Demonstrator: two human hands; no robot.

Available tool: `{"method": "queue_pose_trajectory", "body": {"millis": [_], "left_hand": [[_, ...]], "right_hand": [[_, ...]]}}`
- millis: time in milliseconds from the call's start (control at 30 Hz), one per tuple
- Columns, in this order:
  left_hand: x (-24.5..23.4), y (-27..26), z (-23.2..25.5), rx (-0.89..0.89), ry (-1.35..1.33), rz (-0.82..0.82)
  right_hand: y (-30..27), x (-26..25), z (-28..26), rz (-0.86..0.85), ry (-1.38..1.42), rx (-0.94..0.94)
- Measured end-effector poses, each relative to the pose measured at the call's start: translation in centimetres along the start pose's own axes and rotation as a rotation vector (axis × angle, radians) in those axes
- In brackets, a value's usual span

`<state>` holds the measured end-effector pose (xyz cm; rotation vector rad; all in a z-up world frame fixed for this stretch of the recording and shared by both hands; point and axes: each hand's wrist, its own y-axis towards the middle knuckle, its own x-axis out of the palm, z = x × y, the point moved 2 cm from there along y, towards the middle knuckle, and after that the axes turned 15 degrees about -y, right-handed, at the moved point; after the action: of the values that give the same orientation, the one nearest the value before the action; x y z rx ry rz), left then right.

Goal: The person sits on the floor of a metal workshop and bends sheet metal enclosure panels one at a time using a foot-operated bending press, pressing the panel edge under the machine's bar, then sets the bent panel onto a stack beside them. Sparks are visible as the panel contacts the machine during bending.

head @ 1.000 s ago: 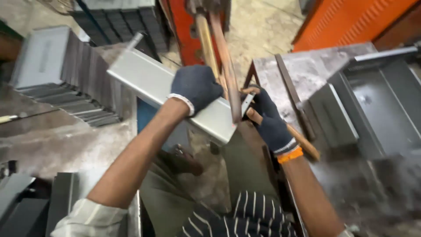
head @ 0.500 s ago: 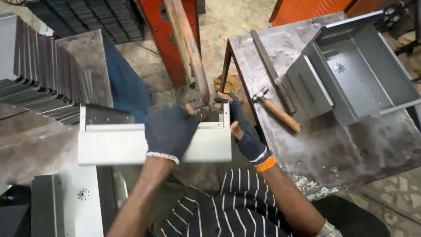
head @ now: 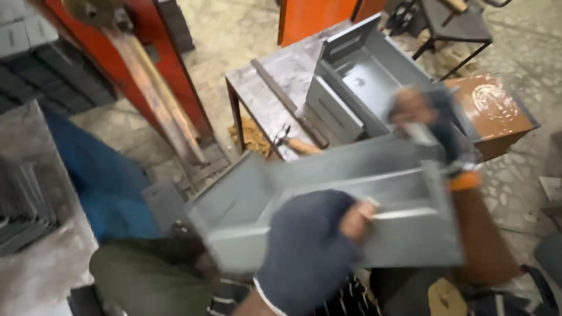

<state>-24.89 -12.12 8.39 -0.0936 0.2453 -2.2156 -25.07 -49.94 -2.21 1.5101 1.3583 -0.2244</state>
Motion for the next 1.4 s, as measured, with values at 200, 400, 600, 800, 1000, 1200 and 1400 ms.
{"method": "queue_pose_trajectory", "body": {"millis": [200,400,600,800,1000,1200,1400], "left_hand": [[0.0,0.9,-0.2,1.088,0.258,0.107],[-2.8,7.1,-8.2,0.479,0.022,0.163],[-3.7,13.1,-13.5,0.256,-0.156,0.159],[-4.2,14.4,-15.8,0.131,-0.080,0.113],[-10.0,12.3,-20.1,0.159,-0.077,0.375],[-24.0,2.8,-24.8,0.297,0.402,0.979],[-33.2,-12.0,-36.9,-0.339,0.812,1.482]], "right_hand": [[5.3,-5.2,-7.1,0.702,-0.608,0.860],[10.5,3.1,5.8,0.227,-1.203,0.240],[10.7,8.7,11.4,-0.012,-1.160,0.659],[12.8,8.5,4.6,0.301,-1.324,0.263],[11.1,19.0,-5.0,0.129,-0.707,0.201],[8.9,35.3,-15.7,-0.347,-0.001,0.039],[13.1,40.4,-25.9,-0.390,0.283,-0.121]]}}
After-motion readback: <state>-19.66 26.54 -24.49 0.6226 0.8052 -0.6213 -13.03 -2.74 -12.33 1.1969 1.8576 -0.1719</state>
